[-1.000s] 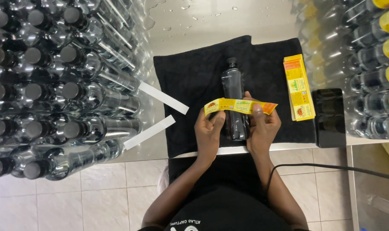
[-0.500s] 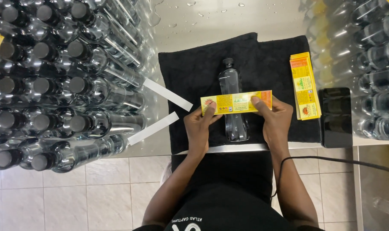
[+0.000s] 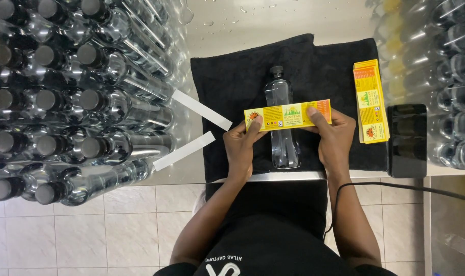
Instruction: The person repeatedly picks up a clear plastic bottle, peels a yellow label from a stack, and wraps it around the bottle by hand. After applying the label, the person places the bottle into a nearby container and repeats the process with additional bottles.
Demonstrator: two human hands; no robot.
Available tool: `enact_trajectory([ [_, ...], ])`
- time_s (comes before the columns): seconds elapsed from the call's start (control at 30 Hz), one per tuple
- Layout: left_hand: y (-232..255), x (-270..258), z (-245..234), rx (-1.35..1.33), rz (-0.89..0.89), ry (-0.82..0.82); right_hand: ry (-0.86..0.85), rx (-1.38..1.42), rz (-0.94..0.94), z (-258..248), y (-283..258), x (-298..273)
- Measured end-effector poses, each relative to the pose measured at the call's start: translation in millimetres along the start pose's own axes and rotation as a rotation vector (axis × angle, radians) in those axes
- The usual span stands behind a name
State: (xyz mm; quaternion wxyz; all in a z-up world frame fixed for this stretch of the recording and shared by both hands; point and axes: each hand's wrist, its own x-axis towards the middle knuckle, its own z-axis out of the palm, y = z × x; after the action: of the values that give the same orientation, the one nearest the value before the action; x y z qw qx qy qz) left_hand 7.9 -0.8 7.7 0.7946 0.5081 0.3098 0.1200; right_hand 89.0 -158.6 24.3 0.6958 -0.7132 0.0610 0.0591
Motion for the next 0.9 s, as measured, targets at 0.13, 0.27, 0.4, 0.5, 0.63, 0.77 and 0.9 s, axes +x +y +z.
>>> enact_trajectory([
  [0.13, 8, 1, 0, 0.008, -0.007, -0.004, -0.009, -0.001, -0.002, -1, -2, 0],
  [0.27, 9, 3, 0, 0.022, -0.006, -0.024, -0.023, 0.024, -0.009, -2, 3, 4],
  [0.4, 10, 4, 0, 0.051, 0.010, -0.031, -0.024, 0.030, -0.006, 0, 1, 4],
  [0.5, 11, 4, 1, 0.061, 0.011, -0.030, -0.023, 0.047, 0.010, 2, -4, 2],
  [0.63, 12, 5, 0, 0.073, 0.012, -0.040, -0.024, 0.053, 0.002, 2, -3, 4],
  [0.77, 11, 6, 0, 0.091, 0.004, -0.040, -0.029, 0.052, 0.001, 2, 0, 6],
  [0.9, 13, 6, 0, 0.104, 0.001, -0.041, -0.029, 0.045, 0.004, 2, 1, 7],
])
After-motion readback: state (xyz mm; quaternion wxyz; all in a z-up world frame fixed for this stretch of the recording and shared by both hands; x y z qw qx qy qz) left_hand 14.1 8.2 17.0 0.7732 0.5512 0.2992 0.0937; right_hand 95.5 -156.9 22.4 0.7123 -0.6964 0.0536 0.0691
